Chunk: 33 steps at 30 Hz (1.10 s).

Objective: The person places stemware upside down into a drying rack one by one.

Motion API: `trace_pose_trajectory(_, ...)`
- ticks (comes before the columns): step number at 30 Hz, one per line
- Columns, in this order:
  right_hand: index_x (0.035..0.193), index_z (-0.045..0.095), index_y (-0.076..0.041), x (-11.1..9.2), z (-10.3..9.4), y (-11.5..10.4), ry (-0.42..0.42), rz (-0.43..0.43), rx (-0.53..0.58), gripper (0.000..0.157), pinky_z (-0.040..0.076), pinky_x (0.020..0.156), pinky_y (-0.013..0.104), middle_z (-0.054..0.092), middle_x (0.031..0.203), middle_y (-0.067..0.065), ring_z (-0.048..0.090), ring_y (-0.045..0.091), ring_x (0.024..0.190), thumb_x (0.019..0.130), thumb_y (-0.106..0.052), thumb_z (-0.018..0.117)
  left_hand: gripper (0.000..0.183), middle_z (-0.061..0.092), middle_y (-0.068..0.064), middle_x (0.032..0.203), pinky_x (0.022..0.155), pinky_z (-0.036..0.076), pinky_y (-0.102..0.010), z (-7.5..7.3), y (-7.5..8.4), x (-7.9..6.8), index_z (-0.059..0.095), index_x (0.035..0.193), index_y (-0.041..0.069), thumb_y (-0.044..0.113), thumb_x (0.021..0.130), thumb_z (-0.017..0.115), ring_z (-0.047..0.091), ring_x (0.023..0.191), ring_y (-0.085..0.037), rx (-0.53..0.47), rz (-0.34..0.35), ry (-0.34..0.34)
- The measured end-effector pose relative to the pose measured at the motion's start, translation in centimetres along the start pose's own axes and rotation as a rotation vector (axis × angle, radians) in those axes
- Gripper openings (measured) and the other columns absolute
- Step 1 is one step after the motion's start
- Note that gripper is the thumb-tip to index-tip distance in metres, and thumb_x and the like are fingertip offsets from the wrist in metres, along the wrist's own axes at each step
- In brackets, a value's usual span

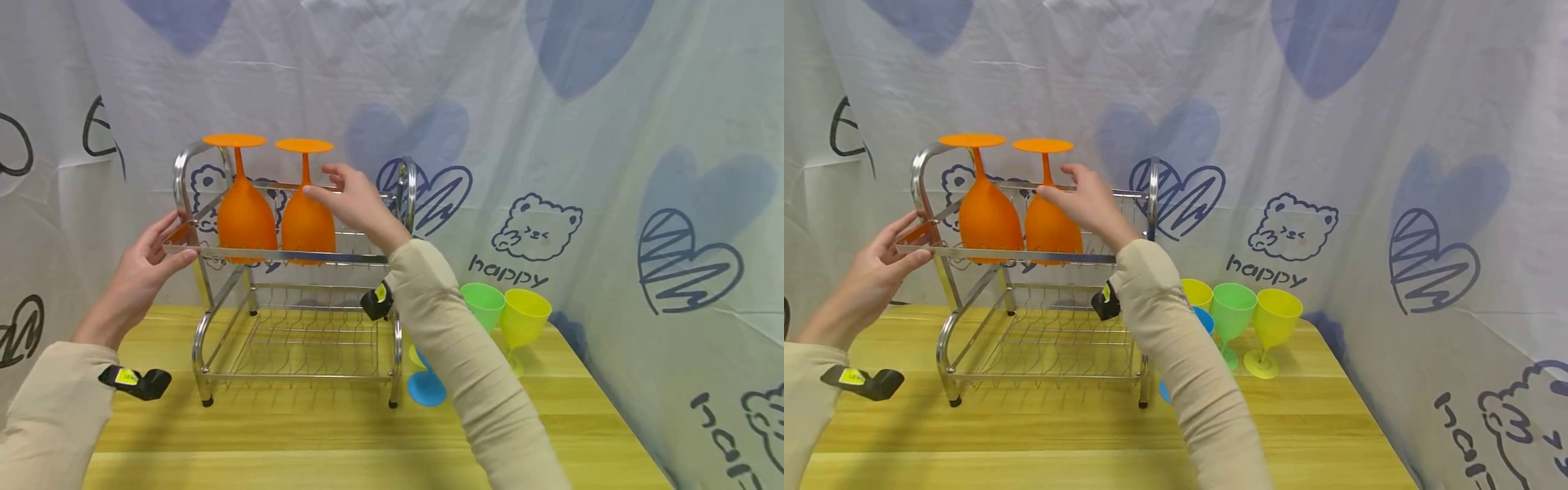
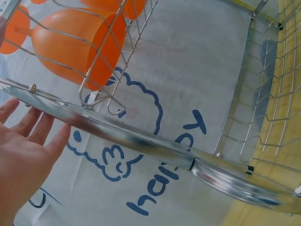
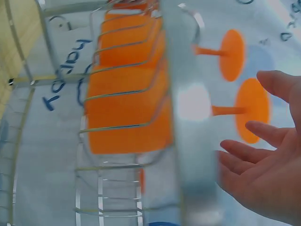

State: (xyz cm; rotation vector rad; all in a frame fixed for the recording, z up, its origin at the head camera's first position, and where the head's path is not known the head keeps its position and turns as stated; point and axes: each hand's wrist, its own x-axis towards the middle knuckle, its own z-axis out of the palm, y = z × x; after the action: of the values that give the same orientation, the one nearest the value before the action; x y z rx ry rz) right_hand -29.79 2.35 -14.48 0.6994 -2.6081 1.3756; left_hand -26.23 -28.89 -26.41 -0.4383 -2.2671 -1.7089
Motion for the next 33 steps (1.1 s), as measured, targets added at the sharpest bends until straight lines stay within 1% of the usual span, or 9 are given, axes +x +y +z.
trace_pose_trajectory(5, 0.141, 0.048, -0.016, -2.1, -1.5, -0.5, 0.034, -0.102, 0.025, 0.051, 0.039, 0.105, 0.03, 0.047, 0.144, 0.0, 0.042, 0.015, 0.132, 0.095, -0.033, 0.062, 0.068, 0.005, -0.007, 0.161, 0.109, -0.005, -0.064, 0.3, -0.2, -0.2, 0.01, 0.156, 0.03, 0.022, 0.102, 0.05, -0.004, 0.142, -0.044, 0.003, -0.005, 0.036)
trace_pose_trajectory(14, 0.136, 0.054, -0.011, -6.1, -3.7, 1.5, 0.107, -0.223, 0.033, 0.043, 0.045, 0.097, 0.026, 0.055, 0.135, 0.0, 0.05, 0.012, 0.121, 0.096, -0.026, 0.062, 0.066, 0.017, -0.007, 0.16, 0.114, 0.001, -0.057, 1.2, -0.2, -1.1, 0.011, 0.157, 0.023, 0.021, 0.102, 0.049, 0.01, 0.145, -0.03, 0.0, 0.022, 0.08)
trace_pose_trajectory(16, 0.134, 0.055, -0.008, -7.0, -4.1, 2.2, 0.13, -0.241, 0.051, 0.041, 0.045, 0.097, 0.026, 0.056, 0.134, 0.003, 0.051, 0.013, 0.12, 0.096, -0.022, 0.061, 0.067, 0.017, -0.009, 0.16, 0.117, 0.011, -0.045, 1.4, -0.1, -1.4, 0.011, 0.157, 0.023, 0.023, 0.102, 0.05, 0.016, 0.144, -0.029, 0.053, 0.016, 0.109)
trace_pose_trajectory(18, 0.133, 0.056, -0.006, -8.0, -4.4, 2.9, 0.154, -0.254, 0.053, 0.04, 0.045, 0.098, 0.027, 0.057, 0.133, 0.005, 0.051, 0.015, 0.12, 0.096, -0.019, 0.06, 0.07, 0.017, -0.012, 0.159, 0.114, 0.022, -0.026, 1.6, -0.1, -1.7, 0.012, 0.157, 0.022, 0.023, 0.1, 0.053, 0.021, 0.143, -0.032, 0.12, 0.017, 0.143)
trace_pose_trajectory(20, 0.133, 0.055, -0.006, -8.9, -4.8, 3.7, 0.172, -0.252, 0.05, 0.039, 0.046, 0.098, 0.029, 0.057, 0.133, 0.007, 0.051, 0.016, 0.121, 0.096, -0.017, 0.06, 0.072, 0.017, -0.017, 0.158, 0.102, 0.031, -0.01, 1.9, -0.2, -2.3, 0.013, 0.157, 0.02, 0.023, 0.099, 0.056, 0.025, 0.14, -0.034, 0.185, 0.018, 0.174)
trace_pose_trajectory(22, 0.133, 0.055, -0.006, -9.6, -5.3, 4.6, 0.194, -0.239, 0.026, 0.039, 0.046, 0.099, 0.031, 0.056, 0.133, 0.007, 0.051, 0.018, 0.121, 0.096, -0.017, 0.06, 0.075, 0.017, -0.02, 0.157, 0.092, 0.033, -0.002, 2.1, -0.4, -2.9, 0.013, 0.156, 0.017, 0.022, 0.097, 0.059, 0.028, 0.139, -0.036, 0.231, 0.021, 0.198)
trace_pose_trajectory(24, 0.133, 0.055, -0.005, -10.3, -5.9, 5.5, 0.215, -0.227, 0.006, 0.039, 0.046, 0.099, 0.034, 0.056, 0.133, 0.009, 0.051, 0.021, 0.121, 0.096, -0.016, 0.06, 0.076, 0.017, -0.019, 0.157, 0.091, 0.032, 0.0, 2.4, -0.6, -3.6, 0.013, 0.156, 0.015, 0.021, 0.097, 0.06, 0.027, 0.14, -0.033, 0.245, 0.025, 0.211)
trace_pose_trajectory(30, 0.132, 0.054, -0.002, -12.1, -7.9, 8.3, 0.275, -0.168, -0.04, 0.038, 0.045, 0.101, 0.042, 0.054, 0.135, 0.012, 0.049, 0.025, 0.124, 0.097, -0.016, 0.059, 0.074, 0.023, -0.008, 0.158, 0.092, 0.033, -0.001, 3.4, -1.1, -5.4, 0.016, 0.156, 0.014, 0.019, 0.097, 0.06, 0.032, 0.137, -0.018, 0.248, 0.051, 0.223)
trace_pose_trajectory(33, 0.134, 0.052, -0.002, -13.2, -8.4, 9.9, 0.275, -0.117, -0.049, 0.04, 0.043, 0.102, 0.044, 0.053, 0.137, 0.012, 0.048, 0.027, 0.126, 0.098, -0.018, 0.058, 0.073, 0.026, -0.012, 0.156, 0.09, 0.034, -0.001, 4.3, -1.0, -6.2, 0.019, 0.155, 0.014, 0.017, 0.096, 0.061, 0.035, 0.135, -0.022, 0.244, 0.063, 0.199)
